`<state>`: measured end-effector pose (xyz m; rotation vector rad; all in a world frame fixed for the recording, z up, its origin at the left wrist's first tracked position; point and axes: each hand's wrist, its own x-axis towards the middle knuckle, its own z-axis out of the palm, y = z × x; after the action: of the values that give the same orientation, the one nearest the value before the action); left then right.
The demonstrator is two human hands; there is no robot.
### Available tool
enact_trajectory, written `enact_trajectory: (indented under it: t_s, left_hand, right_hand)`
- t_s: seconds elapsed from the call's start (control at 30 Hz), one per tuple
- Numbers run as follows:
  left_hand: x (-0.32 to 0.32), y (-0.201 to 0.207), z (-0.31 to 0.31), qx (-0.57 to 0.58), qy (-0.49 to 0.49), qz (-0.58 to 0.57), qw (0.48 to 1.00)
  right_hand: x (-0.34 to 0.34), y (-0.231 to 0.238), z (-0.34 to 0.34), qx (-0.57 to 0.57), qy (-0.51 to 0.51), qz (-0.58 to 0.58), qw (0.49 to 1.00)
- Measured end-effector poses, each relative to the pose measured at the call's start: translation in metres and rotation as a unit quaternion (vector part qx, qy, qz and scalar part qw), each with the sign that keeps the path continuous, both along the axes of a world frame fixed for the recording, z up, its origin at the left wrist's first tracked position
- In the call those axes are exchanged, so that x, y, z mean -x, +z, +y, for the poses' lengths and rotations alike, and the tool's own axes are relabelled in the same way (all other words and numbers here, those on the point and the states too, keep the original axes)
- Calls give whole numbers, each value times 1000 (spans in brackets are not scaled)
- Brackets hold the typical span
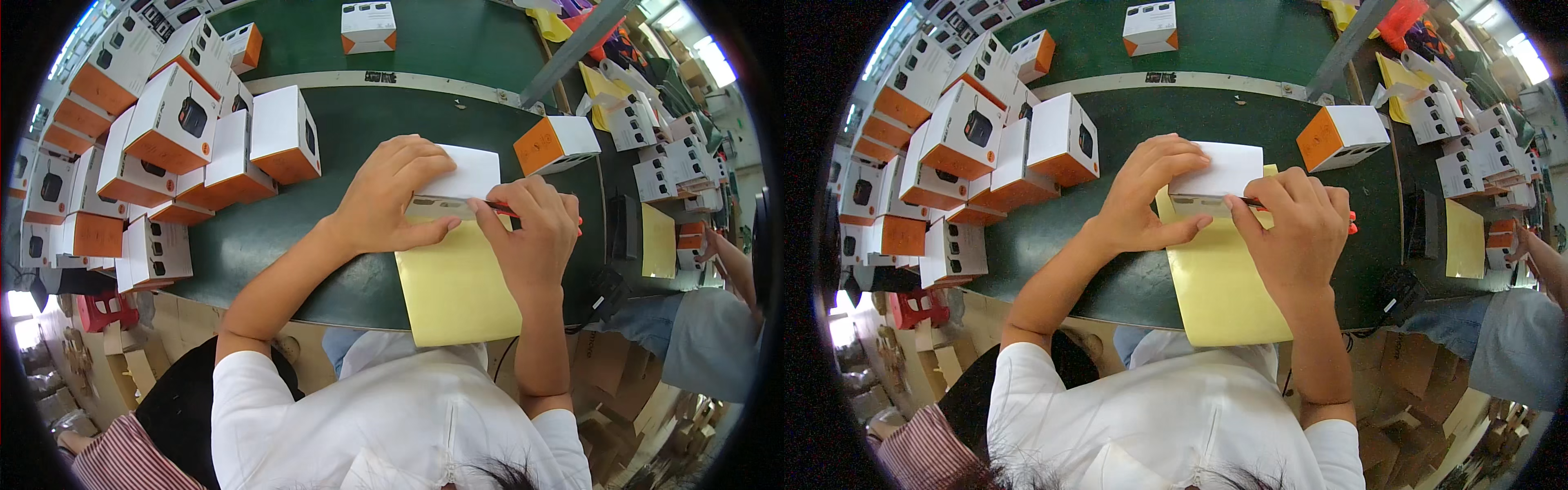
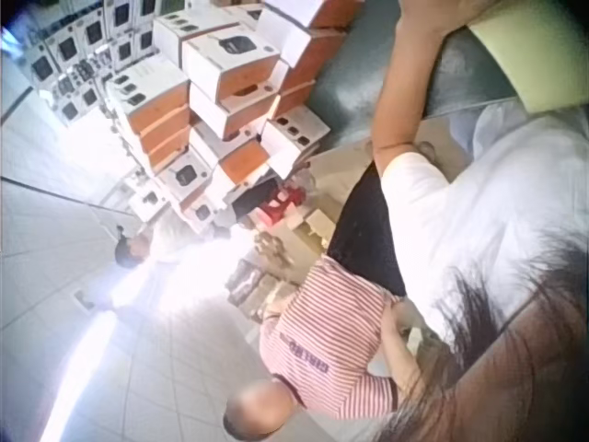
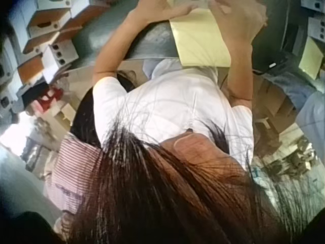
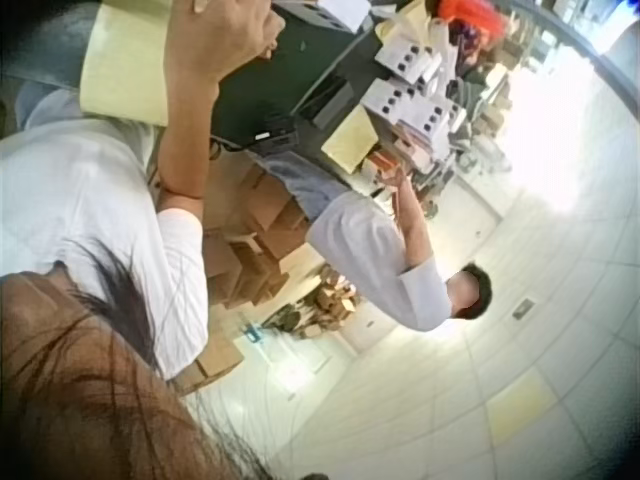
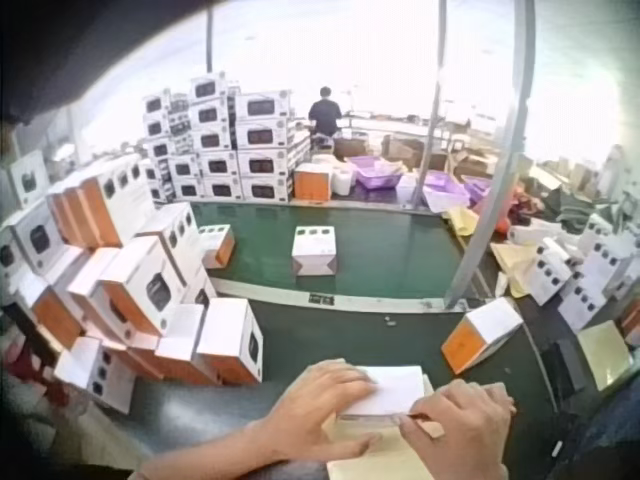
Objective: The recorder is using a tool to apply or remove labels and organize orange and white boxes on an assembly line.
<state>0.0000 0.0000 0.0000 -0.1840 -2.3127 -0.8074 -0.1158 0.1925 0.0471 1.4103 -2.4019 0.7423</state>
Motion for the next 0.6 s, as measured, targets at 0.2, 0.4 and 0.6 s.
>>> enact_trajectory:
  t_s: [0.2, 0.4, 0.6]
  left_hand:
    - [14, -16, 0, 27, 32, 72, 997]
    - [17, -21, -1, 12, 28, 91, 995]
    - [18, -22, 3, 3, 33, 103, 994]
  right_hand:
    - [-3, 0, -3, 9, -13, 83, 996]
    - [5, 1, 3, -36, -9, 96, 995]
    - [7, 4, 5, -55, -29, 61, 996]
